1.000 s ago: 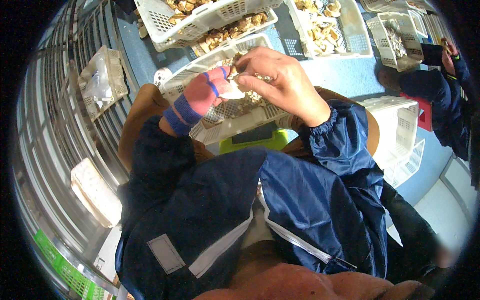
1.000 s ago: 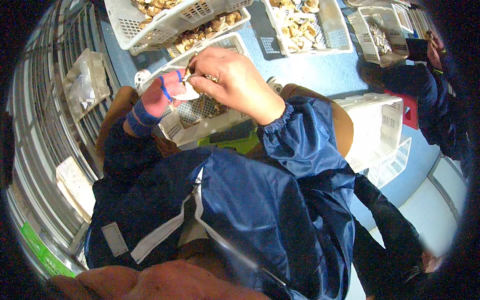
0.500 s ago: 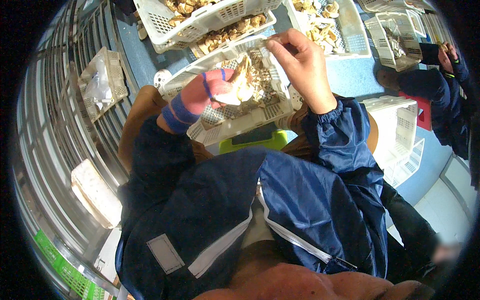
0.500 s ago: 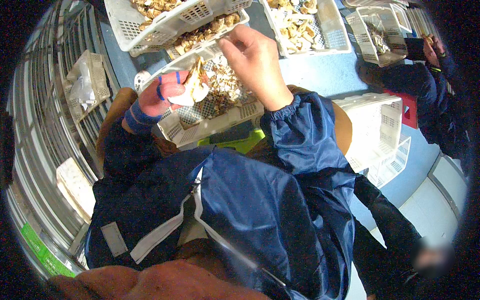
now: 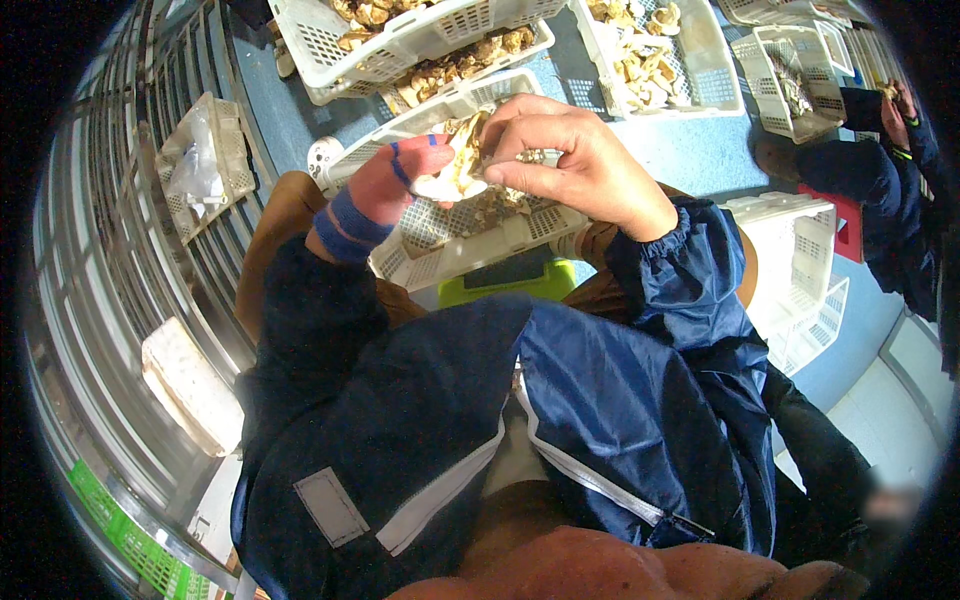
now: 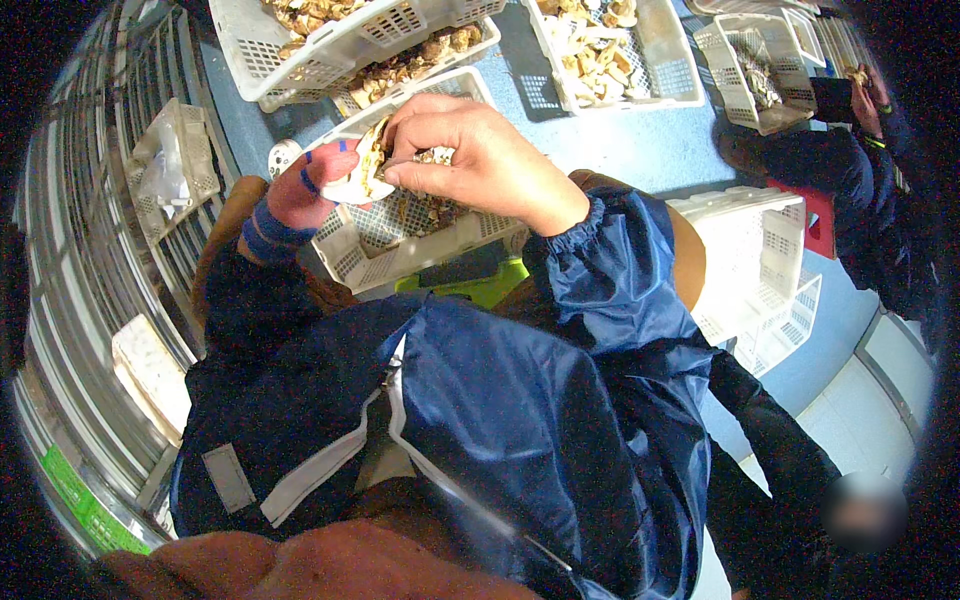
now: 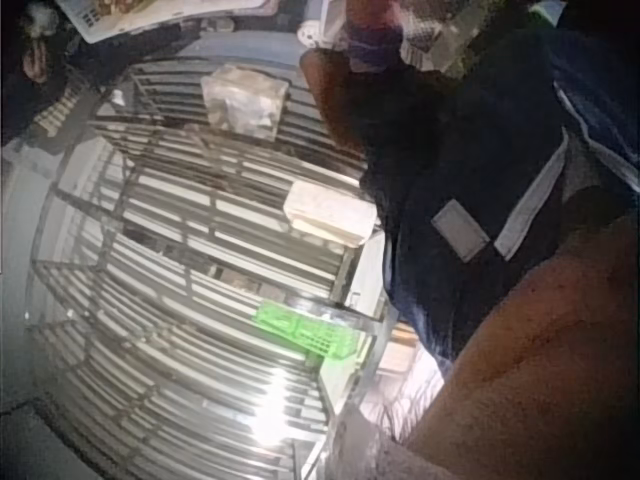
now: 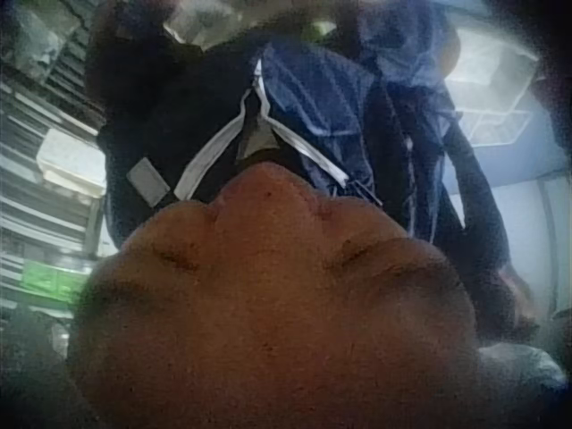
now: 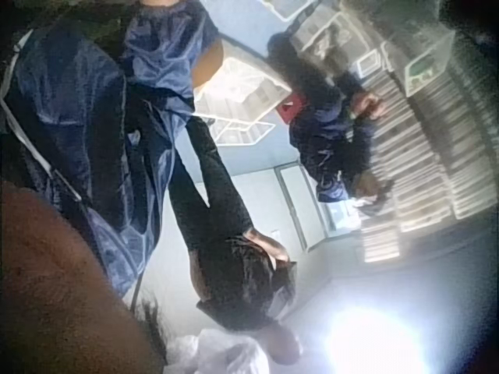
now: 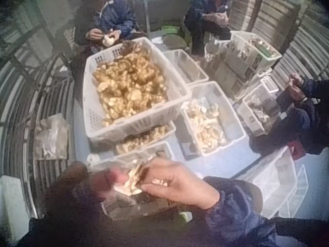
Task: The person sits and repeatedly picks up mushrooms from a white basket, peels off the outer layers by hand, and places the cleaned pieces into a separate basket. The process is continuous and repetitive.
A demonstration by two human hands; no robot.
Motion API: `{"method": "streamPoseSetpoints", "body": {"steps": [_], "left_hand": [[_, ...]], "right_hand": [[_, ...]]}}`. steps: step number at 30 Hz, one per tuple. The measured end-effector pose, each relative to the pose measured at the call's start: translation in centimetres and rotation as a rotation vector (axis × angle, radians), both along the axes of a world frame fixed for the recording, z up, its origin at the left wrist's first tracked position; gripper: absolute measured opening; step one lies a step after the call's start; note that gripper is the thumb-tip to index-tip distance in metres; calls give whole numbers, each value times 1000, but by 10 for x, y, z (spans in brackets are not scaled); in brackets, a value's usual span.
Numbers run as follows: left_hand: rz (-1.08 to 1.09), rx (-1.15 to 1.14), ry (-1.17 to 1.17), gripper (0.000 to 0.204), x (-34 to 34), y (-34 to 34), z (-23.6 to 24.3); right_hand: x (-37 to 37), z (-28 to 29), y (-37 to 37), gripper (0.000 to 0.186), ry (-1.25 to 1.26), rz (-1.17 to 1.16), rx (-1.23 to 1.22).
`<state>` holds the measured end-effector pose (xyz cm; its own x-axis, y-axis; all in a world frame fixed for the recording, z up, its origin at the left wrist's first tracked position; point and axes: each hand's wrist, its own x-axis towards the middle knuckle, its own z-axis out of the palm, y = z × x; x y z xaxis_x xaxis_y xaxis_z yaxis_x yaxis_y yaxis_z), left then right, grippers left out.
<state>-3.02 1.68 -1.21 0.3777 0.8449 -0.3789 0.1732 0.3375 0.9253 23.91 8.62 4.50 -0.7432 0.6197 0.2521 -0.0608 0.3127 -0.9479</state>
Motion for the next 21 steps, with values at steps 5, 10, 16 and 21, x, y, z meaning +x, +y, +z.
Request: {"method": "streamPoseSetpoints", "body": {"steps": [5,10,16,21], "left_hand": [[-35,-14,17,40,-6,-2,-9],[28,-234,-156,31,10,6,23],[58,-280,-284,38,7,5,16],[64,-248,-277,42,13,4,20]], "right_hand": [[-3,-4,-1,12,-41,-47,38],[-6,-3,-11,13,-140,-202,75],[-2,-7,-9,12,-99,-358,-142],[-4,-3,-1,17,7,-306,70]]}}
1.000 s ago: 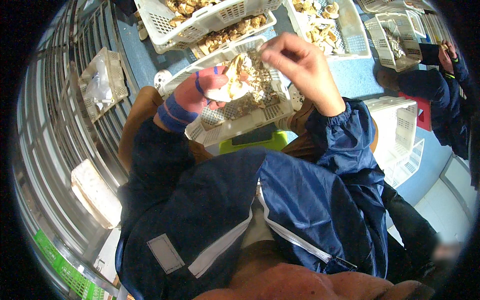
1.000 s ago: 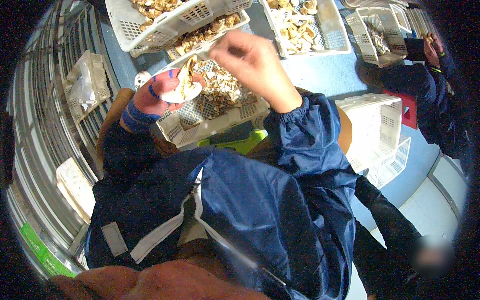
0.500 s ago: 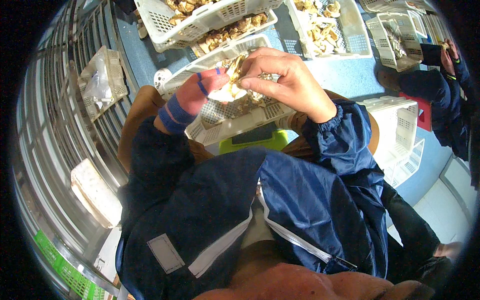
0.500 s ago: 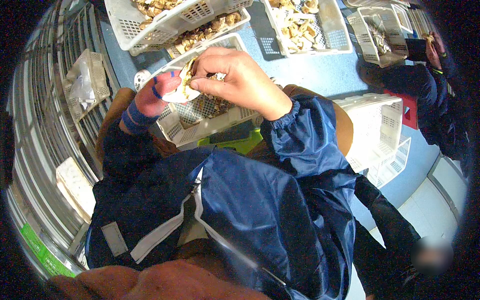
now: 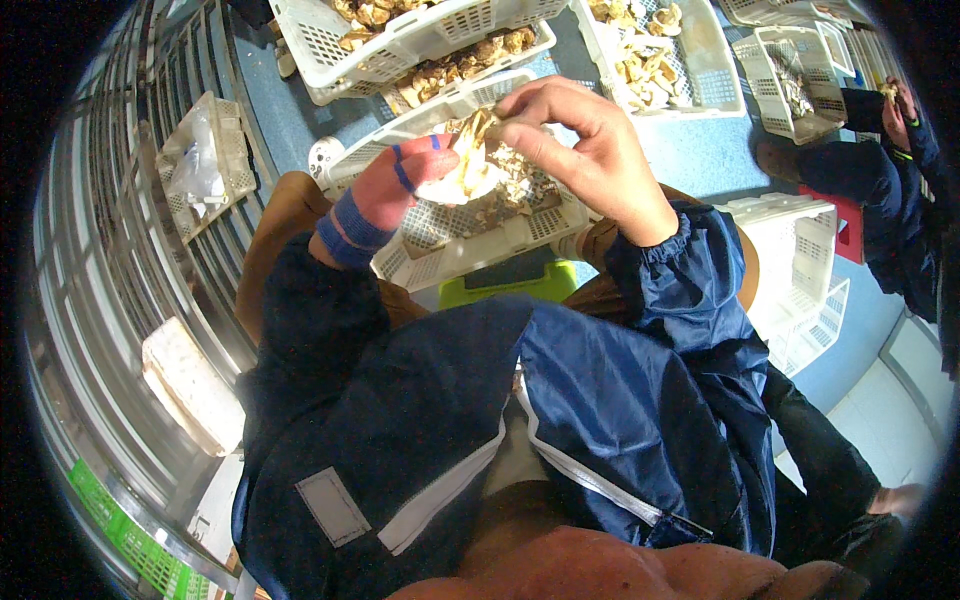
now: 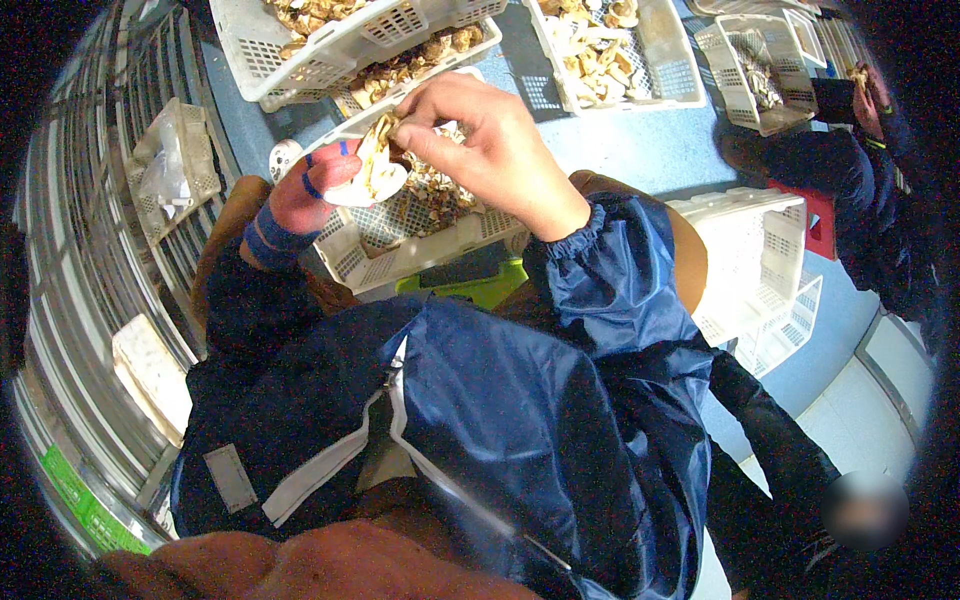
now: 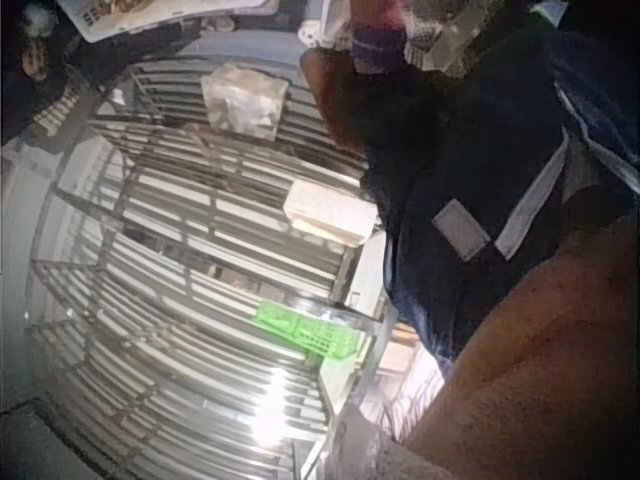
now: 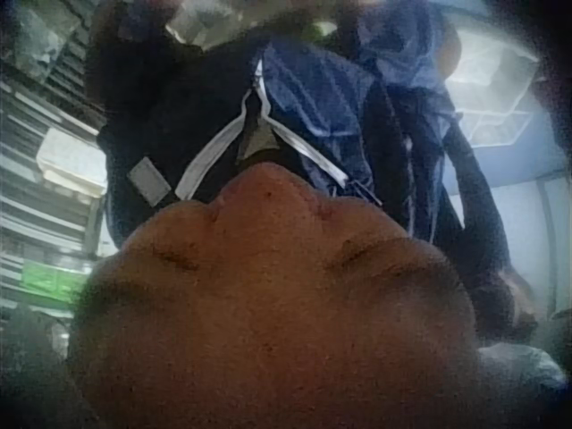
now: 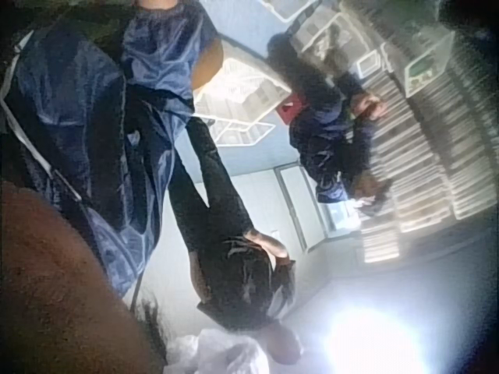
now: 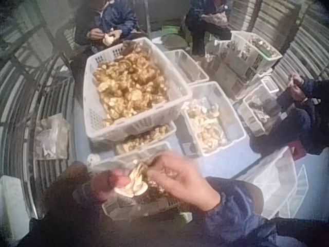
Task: The person sits and repeatedly picks up mushrooms from a white basket, peels off the outer layers by hand, and places the cleaned pieces into a separate basket. The process is continuous and repetitive.
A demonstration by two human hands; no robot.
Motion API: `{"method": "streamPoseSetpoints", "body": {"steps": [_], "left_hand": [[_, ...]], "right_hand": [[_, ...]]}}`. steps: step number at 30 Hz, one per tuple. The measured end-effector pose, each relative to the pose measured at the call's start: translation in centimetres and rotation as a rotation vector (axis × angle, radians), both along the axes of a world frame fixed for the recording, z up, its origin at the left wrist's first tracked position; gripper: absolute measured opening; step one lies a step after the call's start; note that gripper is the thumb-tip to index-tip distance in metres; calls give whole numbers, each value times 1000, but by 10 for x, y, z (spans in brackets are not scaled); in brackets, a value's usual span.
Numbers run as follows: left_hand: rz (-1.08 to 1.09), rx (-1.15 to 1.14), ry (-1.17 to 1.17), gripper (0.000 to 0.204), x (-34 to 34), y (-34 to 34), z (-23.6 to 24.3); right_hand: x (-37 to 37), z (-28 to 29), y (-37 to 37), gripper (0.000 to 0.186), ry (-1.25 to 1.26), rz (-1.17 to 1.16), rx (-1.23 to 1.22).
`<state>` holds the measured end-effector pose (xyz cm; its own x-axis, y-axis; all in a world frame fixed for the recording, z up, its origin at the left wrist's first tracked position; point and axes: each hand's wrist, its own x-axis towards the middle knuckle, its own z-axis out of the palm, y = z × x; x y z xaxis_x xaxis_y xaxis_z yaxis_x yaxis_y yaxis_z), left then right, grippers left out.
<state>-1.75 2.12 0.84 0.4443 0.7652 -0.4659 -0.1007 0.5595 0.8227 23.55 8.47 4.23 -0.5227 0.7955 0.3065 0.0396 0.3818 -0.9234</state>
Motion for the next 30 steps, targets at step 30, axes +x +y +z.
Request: {"method": "streamPoseSetpoints", "body": {"steps": [30], "left_hand": [[-175,95,67,64,13,6,38]], "right_hand": [[2,-2,-6,10,-41,121,-23]]}}
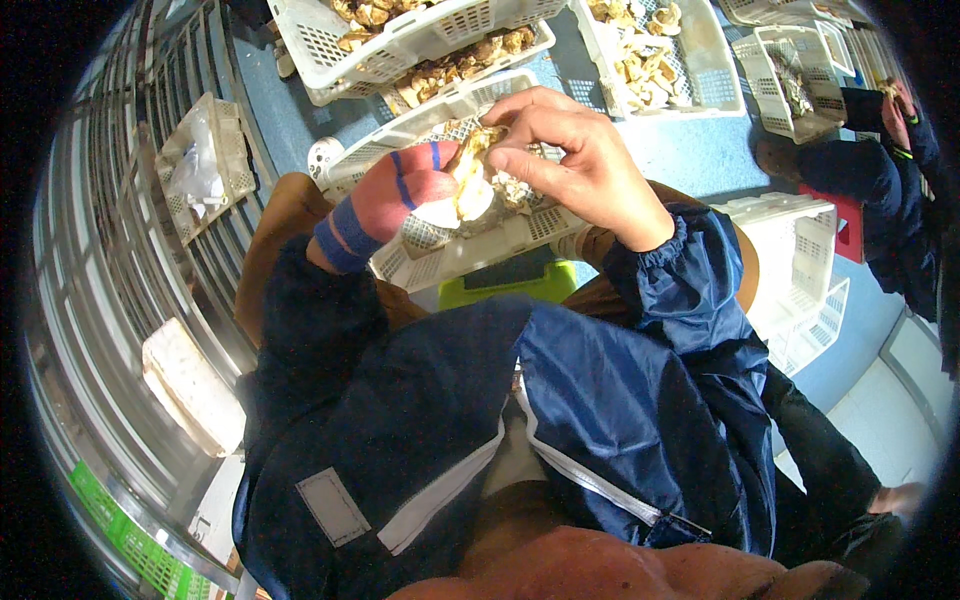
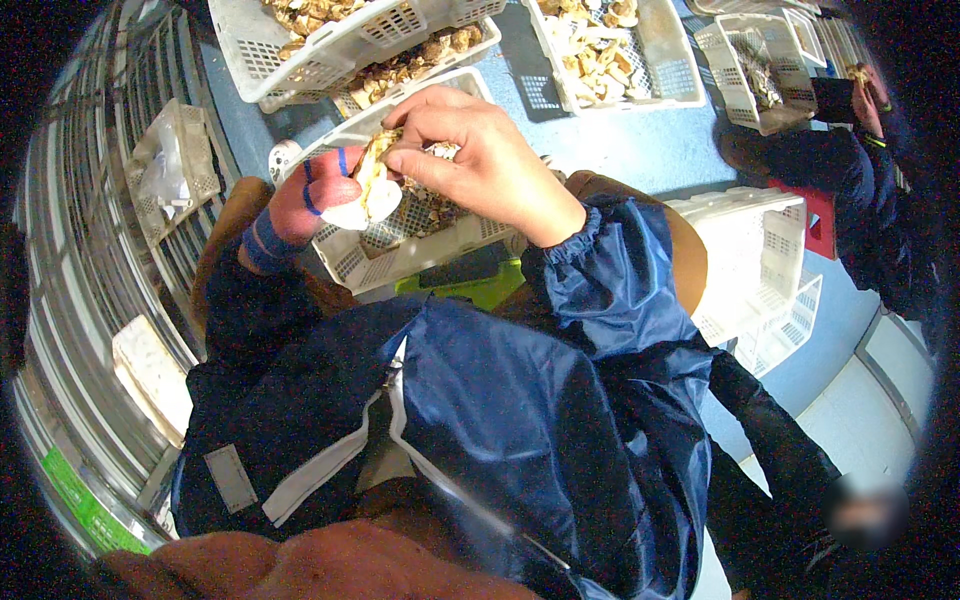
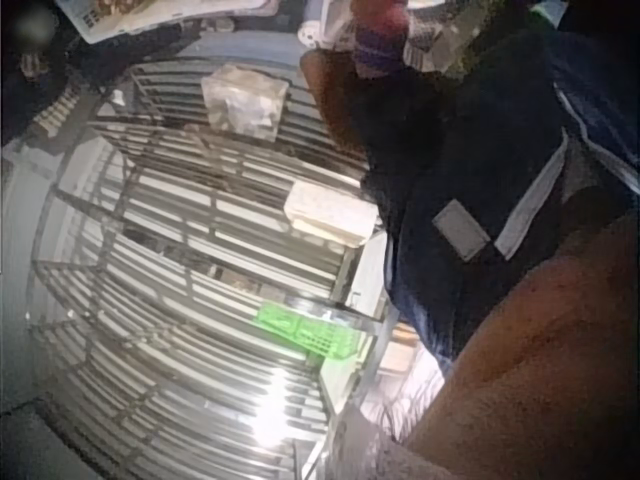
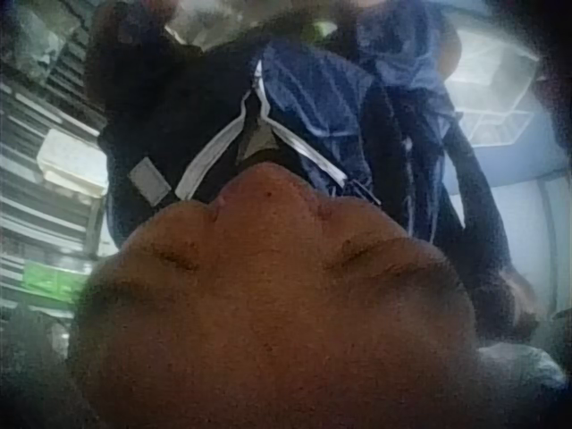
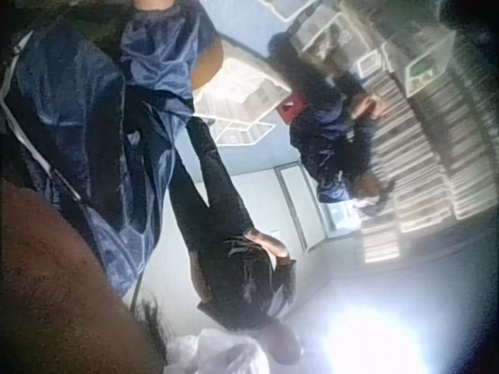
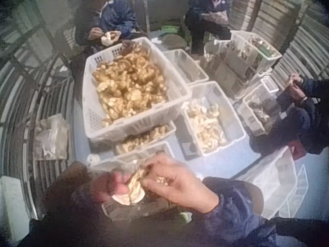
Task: The person sits and repeatedly picks up mushrooms from a white basket, peels off the outer layers by hand, and places the cleaned pieces into a separate basket. The process is continuous and repetitive.
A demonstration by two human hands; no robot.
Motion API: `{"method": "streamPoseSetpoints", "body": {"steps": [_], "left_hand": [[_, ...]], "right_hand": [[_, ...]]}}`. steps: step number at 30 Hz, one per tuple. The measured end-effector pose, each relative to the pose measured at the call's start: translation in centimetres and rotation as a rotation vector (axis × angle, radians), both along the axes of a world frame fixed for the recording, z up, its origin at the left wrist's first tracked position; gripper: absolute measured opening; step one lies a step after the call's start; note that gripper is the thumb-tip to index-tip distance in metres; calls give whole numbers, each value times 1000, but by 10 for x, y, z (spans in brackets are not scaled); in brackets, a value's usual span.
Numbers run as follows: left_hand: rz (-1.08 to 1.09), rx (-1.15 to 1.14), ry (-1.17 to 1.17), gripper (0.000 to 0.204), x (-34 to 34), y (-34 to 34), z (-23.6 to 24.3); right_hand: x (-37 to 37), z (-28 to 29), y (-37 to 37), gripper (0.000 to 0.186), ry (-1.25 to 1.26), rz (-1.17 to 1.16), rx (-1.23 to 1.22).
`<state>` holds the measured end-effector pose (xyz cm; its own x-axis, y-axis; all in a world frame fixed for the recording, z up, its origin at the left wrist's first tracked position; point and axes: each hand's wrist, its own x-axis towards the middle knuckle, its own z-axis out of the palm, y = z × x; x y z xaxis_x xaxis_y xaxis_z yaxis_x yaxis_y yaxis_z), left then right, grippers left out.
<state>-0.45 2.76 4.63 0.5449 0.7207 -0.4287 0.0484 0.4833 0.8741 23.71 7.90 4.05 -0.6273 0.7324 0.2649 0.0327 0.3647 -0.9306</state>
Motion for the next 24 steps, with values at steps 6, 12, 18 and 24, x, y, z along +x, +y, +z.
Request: {"method": "streamPoseSetpoints", "body": {"steps": [6,12,18,24], "left_hand": [[53,-105,-54,61,3,-4,7],[21,199,319,47,-7,-1,-5],[178,818,658,41,-4,-14,-32],[135,929,871,51,17,-13,-15]], "right_hand": [[-1,1,-5,13,-142,-164,-160],[7,-9,6,11,-6,-96,-301],[-5,-8,-3,11,6,95,-271],[-22,-23,-15,17,117,-129,-371]]}}
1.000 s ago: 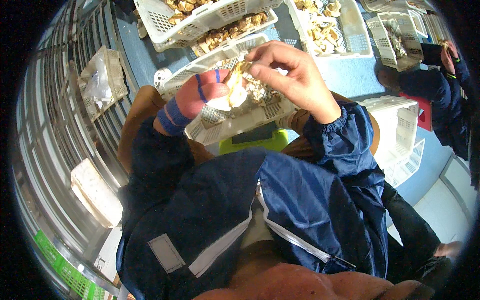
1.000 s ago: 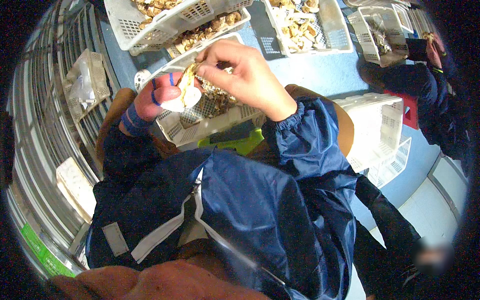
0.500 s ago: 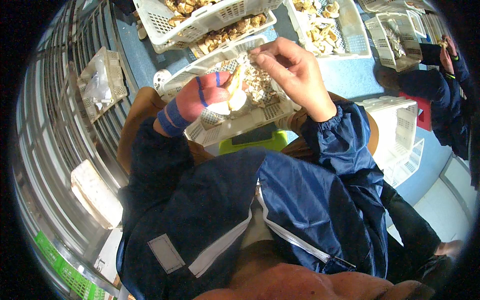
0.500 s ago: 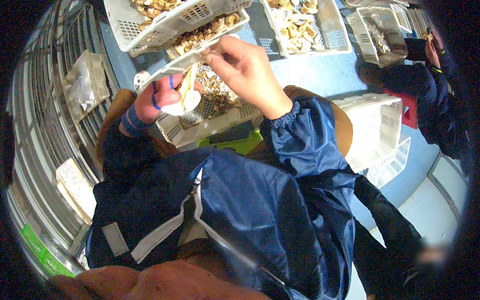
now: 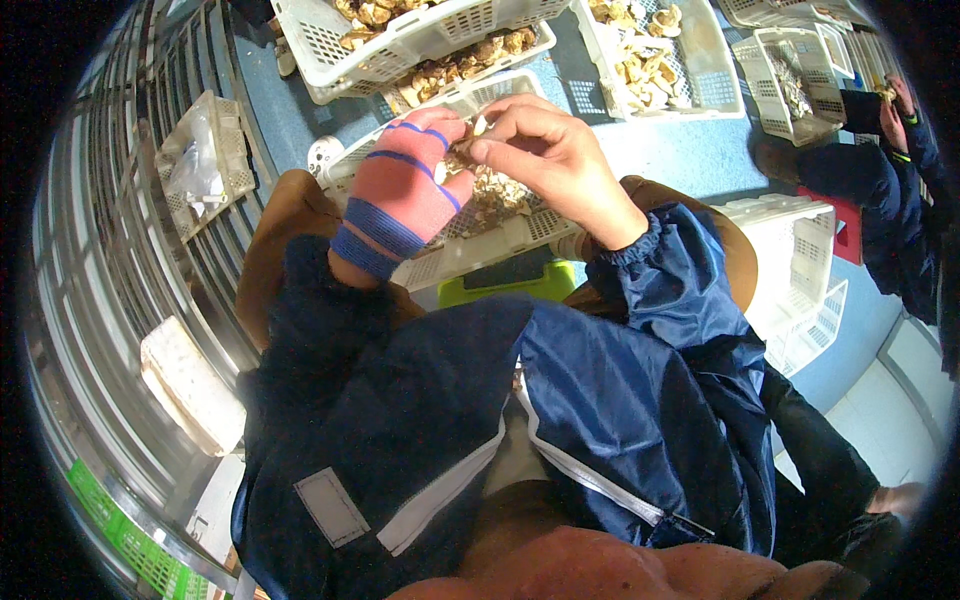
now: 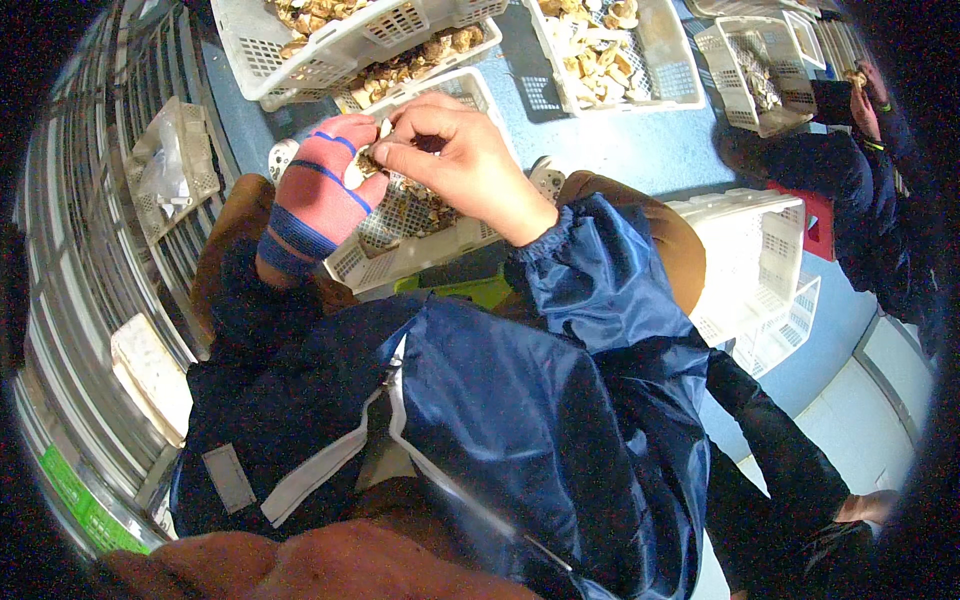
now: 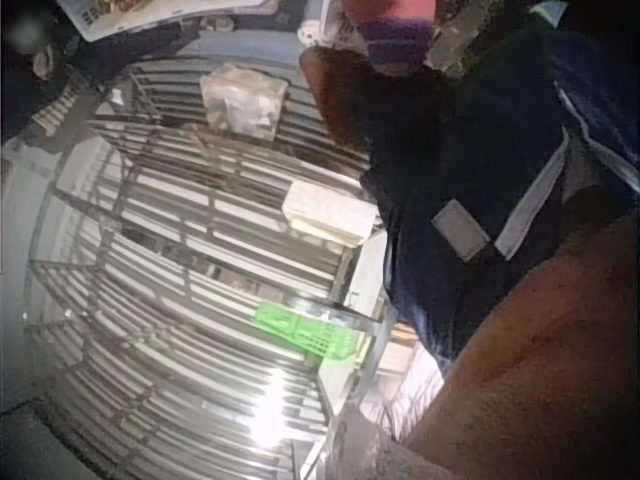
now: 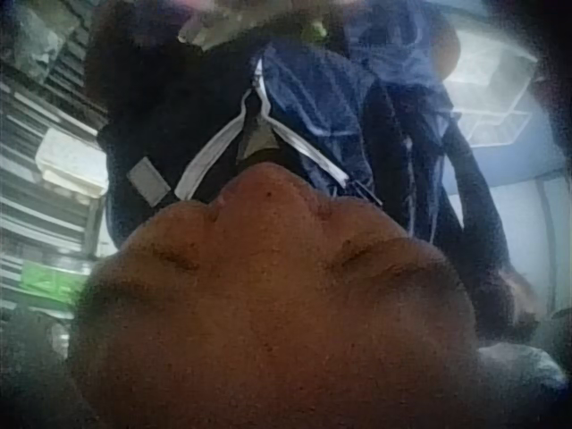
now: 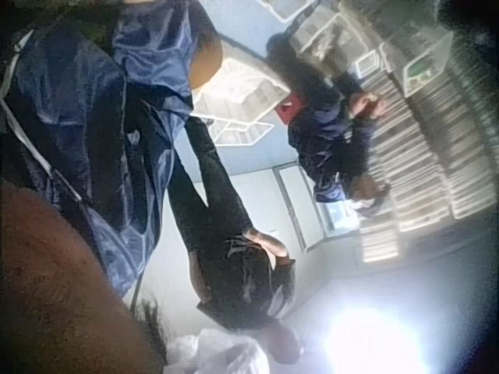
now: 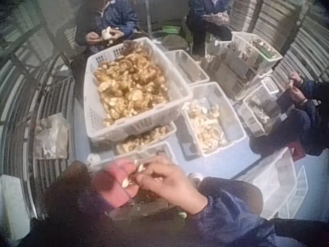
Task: The person sits and repeatedly picks up mushrooms from a white basket, peels off the outer layers by hand, and places the cleaned pieces into a separate basket. The process is continuous and repetitive.
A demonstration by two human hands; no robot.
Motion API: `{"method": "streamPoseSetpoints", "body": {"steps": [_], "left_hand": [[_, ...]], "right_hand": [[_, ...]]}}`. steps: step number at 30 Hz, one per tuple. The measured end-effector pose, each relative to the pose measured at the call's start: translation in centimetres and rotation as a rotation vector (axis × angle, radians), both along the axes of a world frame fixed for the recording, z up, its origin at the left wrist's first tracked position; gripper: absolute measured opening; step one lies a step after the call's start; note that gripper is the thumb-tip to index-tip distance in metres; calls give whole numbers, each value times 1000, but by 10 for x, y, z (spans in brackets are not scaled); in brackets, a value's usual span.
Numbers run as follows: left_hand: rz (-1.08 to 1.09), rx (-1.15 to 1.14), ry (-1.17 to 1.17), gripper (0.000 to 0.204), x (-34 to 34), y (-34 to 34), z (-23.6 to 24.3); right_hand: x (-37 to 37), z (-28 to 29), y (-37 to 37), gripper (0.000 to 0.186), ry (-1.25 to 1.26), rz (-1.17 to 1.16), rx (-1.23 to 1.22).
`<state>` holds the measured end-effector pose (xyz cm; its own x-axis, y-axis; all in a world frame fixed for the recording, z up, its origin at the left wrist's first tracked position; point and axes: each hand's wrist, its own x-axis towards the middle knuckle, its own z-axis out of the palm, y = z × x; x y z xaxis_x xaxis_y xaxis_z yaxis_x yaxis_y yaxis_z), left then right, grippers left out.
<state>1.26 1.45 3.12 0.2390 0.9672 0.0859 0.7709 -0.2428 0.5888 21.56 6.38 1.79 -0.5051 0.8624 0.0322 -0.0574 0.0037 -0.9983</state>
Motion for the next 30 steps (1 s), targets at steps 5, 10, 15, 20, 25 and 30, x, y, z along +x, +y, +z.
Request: {"method": "streamPoseSetpoints", "body": {"steps": [5,10,15,20,25,30], "left_hand": [[113,-144,-344,61,0,6,7],[201,-589,-1052,71,-13,6,-13],[192,-989,-1633,76,-11,0,-11],[314,-791,-1606,74,-4,5,-9],[248,-666,-1462,69,5,0,4],[126,-475,-1140,65,5,-3,-6]], "right_hand": [[7,-4,8,17,24,-51,-88],[14,15,16,13,187,12,-181],[10,13,14,11,190,-58,-63],[11,26,11,14,-111,-97,498],[-1,19,-3,13,-171,-128,574],[-3,20,-5,15,-226,-204,656]]}}
